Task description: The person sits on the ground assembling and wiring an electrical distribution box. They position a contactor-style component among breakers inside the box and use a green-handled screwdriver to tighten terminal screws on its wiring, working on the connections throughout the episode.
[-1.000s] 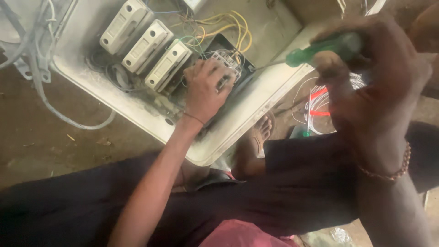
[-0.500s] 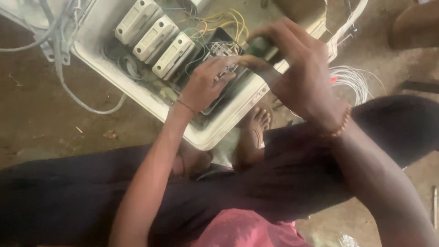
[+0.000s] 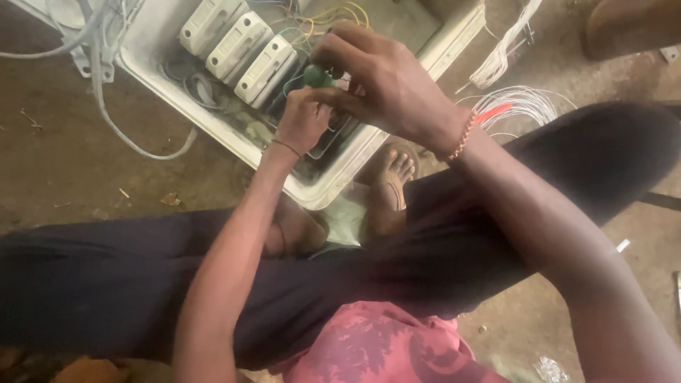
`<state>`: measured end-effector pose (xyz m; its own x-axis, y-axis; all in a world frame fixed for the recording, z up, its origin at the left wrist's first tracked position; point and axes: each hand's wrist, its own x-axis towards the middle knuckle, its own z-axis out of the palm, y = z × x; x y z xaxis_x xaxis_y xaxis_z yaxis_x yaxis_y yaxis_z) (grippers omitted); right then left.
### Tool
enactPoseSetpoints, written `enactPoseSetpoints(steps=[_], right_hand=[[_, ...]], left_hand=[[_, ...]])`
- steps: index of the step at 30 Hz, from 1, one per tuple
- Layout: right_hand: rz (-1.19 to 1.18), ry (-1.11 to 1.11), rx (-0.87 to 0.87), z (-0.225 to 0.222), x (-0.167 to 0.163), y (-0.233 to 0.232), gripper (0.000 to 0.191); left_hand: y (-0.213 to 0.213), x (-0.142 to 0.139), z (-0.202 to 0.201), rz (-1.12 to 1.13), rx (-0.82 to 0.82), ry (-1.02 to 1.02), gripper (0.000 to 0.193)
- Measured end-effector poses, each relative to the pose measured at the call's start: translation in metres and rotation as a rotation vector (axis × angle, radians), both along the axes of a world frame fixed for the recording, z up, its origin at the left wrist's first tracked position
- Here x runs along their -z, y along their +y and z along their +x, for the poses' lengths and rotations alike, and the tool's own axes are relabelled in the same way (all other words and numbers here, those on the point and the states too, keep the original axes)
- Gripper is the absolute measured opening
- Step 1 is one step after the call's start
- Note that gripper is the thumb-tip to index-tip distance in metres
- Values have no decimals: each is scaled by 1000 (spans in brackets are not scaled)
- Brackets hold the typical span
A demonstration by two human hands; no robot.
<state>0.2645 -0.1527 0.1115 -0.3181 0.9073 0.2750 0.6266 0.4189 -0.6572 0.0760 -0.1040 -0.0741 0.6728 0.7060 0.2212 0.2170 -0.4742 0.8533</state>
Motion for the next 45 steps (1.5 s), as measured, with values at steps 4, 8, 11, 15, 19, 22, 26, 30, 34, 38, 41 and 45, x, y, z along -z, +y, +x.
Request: enactPoseSetpoints(steps=[4,8,11,15,19,22,26,30,34,38,41,45], right_hand=[[20,-22,-45,-1,3,3,30],[62,6,-101,-4,9,3,30],[94,-68,-104,-8,14,5,39],[111,-104,-103,-10,21,6,47],[93,-126,-110,-10,26,6,46],[109,-135,-121,-12,29,7,45],[126,-164,-148,-15,30,10,43],[130,-157,-157,-18,29,10,42],[108,-176,-157,-22,25,11,42],[122,-157,-203,-28,25,14,42],[78,-137,-273,-33,29,13,43],[-58,17,-358,-38,28,14,49]], left_hand=[[0,8,-3,70,43,65,12],[-1,11,-5,57,18,-21,15],[-4,12,-6,-32,6,54,18],[-6,13,-9,-6,27,117,17],[-5,18,-12,19,42,88,24],[-6,22,-12,136,35,91,26],[-8,28,-14,124,19,130,25],[-9,29,-13,1,16,192,19],[-9,26,-11,61,-17,118,33],[-13,26,-11,103,-33,131,41],[-17,30,-15,119,-14,138,40],[-22,35,-22,139,11,162,39]])
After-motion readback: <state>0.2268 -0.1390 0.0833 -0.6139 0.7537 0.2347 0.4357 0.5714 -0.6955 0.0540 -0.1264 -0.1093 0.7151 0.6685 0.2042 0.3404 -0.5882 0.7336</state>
